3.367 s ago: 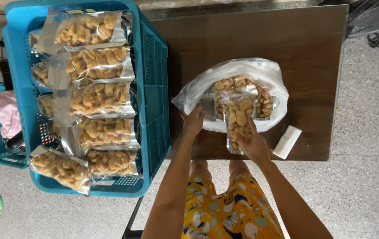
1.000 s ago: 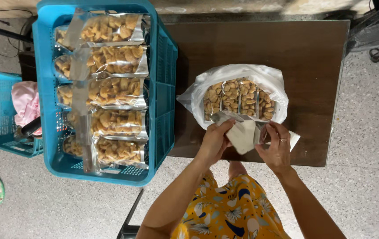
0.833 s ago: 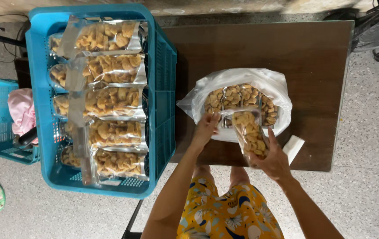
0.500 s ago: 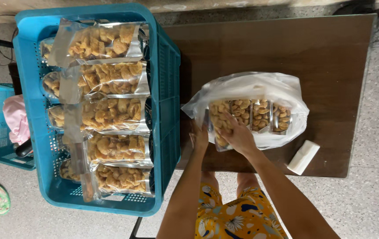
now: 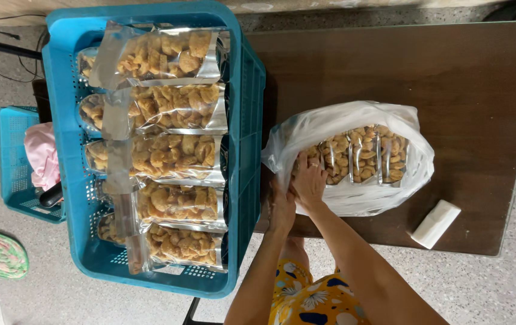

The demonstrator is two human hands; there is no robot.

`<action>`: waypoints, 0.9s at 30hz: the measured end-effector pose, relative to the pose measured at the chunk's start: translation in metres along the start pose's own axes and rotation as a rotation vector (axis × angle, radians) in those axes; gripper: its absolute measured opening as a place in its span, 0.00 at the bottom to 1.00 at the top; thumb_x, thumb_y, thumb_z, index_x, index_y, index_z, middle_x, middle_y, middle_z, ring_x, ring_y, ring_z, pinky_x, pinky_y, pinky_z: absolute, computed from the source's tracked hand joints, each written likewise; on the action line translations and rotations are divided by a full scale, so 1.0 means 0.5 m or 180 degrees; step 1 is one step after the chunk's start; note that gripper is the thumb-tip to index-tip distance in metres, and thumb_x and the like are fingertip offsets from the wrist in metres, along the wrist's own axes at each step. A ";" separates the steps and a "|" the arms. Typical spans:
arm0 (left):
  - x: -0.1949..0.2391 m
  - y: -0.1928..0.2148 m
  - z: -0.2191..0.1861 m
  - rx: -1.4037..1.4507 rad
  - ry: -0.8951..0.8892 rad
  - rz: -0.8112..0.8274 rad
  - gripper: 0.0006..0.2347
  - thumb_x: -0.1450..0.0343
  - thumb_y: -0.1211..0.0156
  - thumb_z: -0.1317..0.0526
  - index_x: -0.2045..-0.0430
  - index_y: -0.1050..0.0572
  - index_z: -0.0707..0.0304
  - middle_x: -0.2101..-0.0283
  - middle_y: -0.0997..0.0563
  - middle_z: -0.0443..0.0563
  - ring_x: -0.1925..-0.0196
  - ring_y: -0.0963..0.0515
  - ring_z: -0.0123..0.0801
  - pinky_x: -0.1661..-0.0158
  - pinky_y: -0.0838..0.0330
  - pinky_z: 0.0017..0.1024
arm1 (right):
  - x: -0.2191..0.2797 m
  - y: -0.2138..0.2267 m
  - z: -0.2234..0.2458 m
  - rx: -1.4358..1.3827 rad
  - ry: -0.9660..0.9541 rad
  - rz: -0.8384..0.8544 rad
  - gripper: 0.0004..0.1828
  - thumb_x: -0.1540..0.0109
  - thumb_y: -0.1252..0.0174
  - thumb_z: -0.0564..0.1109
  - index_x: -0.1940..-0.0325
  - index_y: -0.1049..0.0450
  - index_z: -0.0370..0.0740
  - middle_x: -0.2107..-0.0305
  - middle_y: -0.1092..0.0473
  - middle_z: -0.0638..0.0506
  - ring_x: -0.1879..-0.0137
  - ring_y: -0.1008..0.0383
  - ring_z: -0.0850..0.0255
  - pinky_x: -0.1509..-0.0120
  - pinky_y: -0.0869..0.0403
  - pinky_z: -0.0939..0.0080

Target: The person unpacks a roll of white plastic bags and places one on a table. They then transfer multiple pre-sealed packets of snacks from a blue basket into the white bag, arranging them in rows.

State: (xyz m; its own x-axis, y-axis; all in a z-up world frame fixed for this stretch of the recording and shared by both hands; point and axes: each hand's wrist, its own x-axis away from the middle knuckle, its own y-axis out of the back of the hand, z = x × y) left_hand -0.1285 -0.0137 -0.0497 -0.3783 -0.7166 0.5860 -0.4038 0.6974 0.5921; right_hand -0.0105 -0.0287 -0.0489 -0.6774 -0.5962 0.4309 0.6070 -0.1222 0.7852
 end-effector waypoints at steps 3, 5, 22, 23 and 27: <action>0.017 0.048 -0.068 0.0070 0.0224 0.0183 0.32 0.27 0.45 0.61 0.29 0.54 0.60 0.32 0.38 0.74 0.33 0.34 0.64 0.37 0.37 0.50 | -0.017 -0.070 -0.032 0.0659 0.0281 -0.0321 0.39 0.43 0.38 0.49 0.30 0.42 0.40 0.45 0.35 0.37 0.42 0.38 0.42 0.43 0.40 0.42; 0.050 0.083 -0.107 0.0322 0.0180 0.0385 0.31 0.27 0.46 0.62 0.28 0.52 0.58 0.33 0.34 0.73 0.34 0.31 0.63 0.37 0.37 0.48 | -0.022 -0.109 -0.054 0.1346 0.0468 -0.0327 0.42 0.48 0.38 0.48 0.31 0.41 0.39 0.38 0.38 0.39 0.39 0.41 0.41 0.43 0.40 0.44; 0.068 0.137 -0.231 0.0515 0.0323 0.0580 0.36 0.29 0.43 0.60 0.27 0.57 0.57 0.39 0.30 0.83 0.39 0.27 0.73 0.38 0.32 0.49 | -0.016 0.008 -0.065 0.1340 0.0617 0.0415 0.45 0.47 0.27 0.51 0.28 0.38 0.48 0.27 0.57 0.41 0.27 0.48 0.41 0.43 0.32 0.42; 0.063 0.144 -0.234 0.0477 0.0341 0.0606 0.37 0.29 0.42 0.59 0.27 0.58 0.57 0.39 0.31 0.83 0.39 0.27 0.73 0.37 0.33 0.50 | -0.004 0.035 -0.065 0.1090 0.0628 0.0563 0.48 0.50 0.26 0.52 0.28 0.38 0.50 0.29 0.56 0.41 0.26 0.51 0.40 0.42 0.33 0.42; 0.048 0.123 -0.258 0.0005 -0.0452 -0.0450 0.43 0.33 0.32 0.57 0.29 0.60 0.61 0.36 0.43 0.87 0.38 0.35 0.78 0.43 0.33 0.56 | 0.044 0.219 -0.219 -0.0245 -0.0745 -0.1041 0.50 0.42 0.26 0.57 0.23 0.46 0.47 0.30 0.52 0.41 0.27 0.47 0.44 0.28 0.39 0.37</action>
State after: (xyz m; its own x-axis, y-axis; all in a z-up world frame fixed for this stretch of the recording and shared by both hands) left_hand -0.0551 0.0135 0.0721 -0.4315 -0.8019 0.4131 -0.4624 0.5898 0.6620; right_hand 0.0868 -0.1421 -0.0022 -0.9107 -0.3205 0.2604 0.3672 -0.3399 0.8658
